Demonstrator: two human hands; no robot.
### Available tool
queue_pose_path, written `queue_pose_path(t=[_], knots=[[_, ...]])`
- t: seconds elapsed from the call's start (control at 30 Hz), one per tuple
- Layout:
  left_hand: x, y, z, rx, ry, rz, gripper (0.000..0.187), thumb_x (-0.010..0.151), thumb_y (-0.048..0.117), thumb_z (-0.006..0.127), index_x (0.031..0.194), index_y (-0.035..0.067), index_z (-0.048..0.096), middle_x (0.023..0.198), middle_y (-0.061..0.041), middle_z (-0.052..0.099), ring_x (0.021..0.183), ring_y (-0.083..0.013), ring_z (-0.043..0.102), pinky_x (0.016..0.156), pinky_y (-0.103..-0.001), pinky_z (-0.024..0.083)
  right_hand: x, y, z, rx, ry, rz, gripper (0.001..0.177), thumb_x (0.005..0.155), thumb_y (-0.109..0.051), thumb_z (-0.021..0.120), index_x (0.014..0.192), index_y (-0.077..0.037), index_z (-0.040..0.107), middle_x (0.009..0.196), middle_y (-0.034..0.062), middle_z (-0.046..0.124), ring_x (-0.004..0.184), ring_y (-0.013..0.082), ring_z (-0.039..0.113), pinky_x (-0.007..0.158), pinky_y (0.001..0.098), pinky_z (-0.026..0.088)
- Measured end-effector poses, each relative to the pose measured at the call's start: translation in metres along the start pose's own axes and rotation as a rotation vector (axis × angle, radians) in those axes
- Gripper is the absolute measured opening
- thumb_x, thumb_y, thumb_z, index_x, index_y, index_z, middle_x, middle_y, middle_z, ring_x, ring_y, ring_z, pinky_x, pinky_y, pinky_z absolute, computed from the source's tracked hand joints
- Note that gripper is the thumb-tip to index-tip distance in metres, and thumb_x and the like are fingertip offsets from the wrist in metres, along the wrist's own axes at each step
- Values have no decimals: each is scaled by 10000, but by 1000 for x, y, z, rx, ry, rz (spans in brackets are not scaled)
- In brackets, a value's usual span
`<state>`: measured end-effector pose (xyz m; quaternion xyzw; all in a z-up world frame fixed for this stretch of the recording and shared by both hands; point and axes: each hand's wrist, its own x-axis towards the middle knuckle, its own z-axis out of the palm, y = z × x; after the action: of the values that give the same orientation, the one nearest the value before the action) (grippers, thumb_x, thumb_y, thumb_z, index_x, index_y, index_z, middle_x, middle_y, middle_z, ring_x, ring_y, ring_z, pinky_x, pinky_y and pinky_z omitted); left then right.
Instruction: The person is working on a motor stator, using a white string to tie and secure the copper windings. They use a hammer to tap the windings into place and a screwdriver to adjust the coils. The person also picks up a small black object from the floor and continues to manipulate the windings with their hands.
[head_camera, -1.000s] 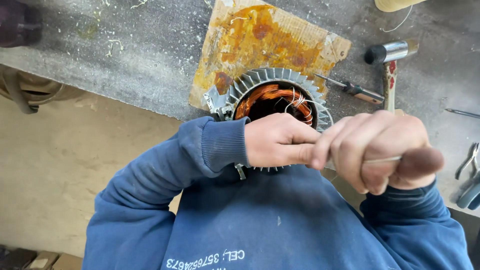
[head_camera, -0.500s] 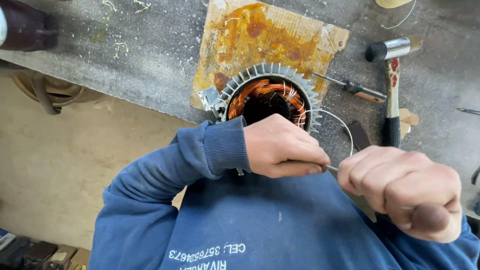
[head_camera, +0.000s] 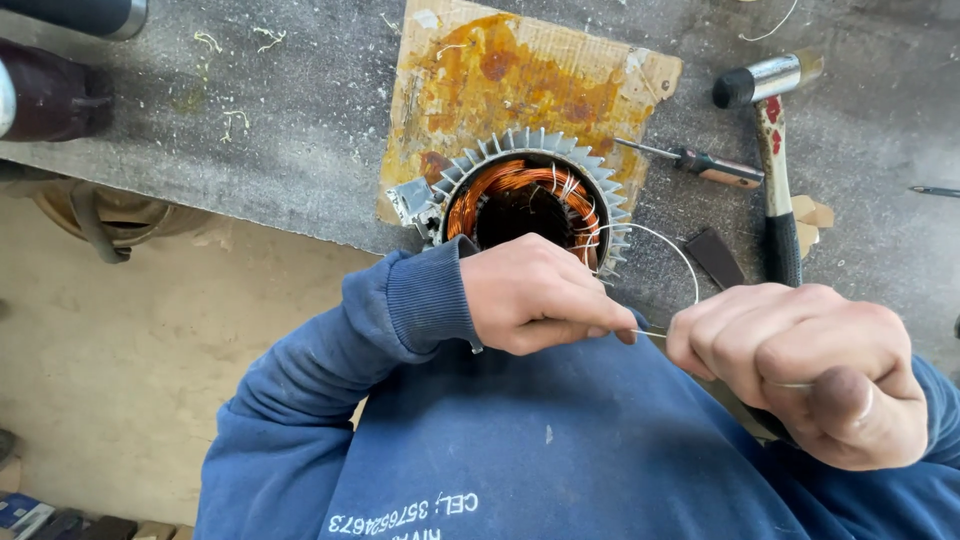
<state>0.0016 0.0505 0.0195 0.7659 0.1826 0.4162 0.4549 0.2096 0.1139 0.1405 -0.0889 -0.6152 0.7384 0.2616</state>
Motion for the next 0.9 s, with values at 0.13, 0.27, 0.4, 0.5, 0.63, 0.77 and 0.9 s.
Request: queue_pose_path(t=[0.13,0.27,0.4,0.5,0.63,0.77,0.9], knots=[[1,3,0,-32,-59,-8,270,1109,206,480,1273,68,644,1124,-79,774,993,-244,786,820,-373,622,-12,2,-1,6,-4,-41,588,1073,-375,439,564,-134,272,466,26,273,371,211,221,408,362,346],[-8,-7,7,148,-94,-5,334,1138,220,398,1420,117,542,1147,-48,765,1038,-247,769,801,-388,597,-6,-2,-12,-46,-95,-99,537,1031,-322,424,539,-137,320,468,18,299,351,207,268,418,357,376],[-13,15,-3,409,109,21,279,1090,129,439,1285,82,634,1152,-82,754,966,-266,756,821,-386,592,-14,-4,-21,-207,-478,-197,498,1085,-297,386,617,-127,407,567,50,366,446,263,374,609,408,543],[-20,33,-18,647,209,-70,158,1034,92,567,1107,52,701,985,-68,737,833,-255,710,734,-379,560,-30,1,-27,-275,-564,-238,521,1118,-296,392,627,-124,416,586,69,363,458,287,376,706,447,596],[-19,26,-14,1040,151,-243,89,1029,172,619,957,161,670,791,23,612,706,-215,570,631,-349,397,-48,13,-25,-246,-492,-256,534,1131,-315,390,626,-143,421,578,51,398,458,264,405,677,432,604],[-17,4,-6,1095,3,-228,242,971,123,614,750,206,558,659,22,516,618,-221,523,638,-366,367,-57,13,-21,-304,-412,-256,535,1117,-315,389,614,-142,444,604,69,478,476,265,479,686,422,630],[-13,-9,-12,1048,-112,-162,221,924,147,647,736,215,554,681,25,551,652,-215,562,577,-358,386,-65,14,-18,-385,-399,-245,535,1119,-323,391,622,-133,450,627,78,479,484,281,479,743,451,634]])
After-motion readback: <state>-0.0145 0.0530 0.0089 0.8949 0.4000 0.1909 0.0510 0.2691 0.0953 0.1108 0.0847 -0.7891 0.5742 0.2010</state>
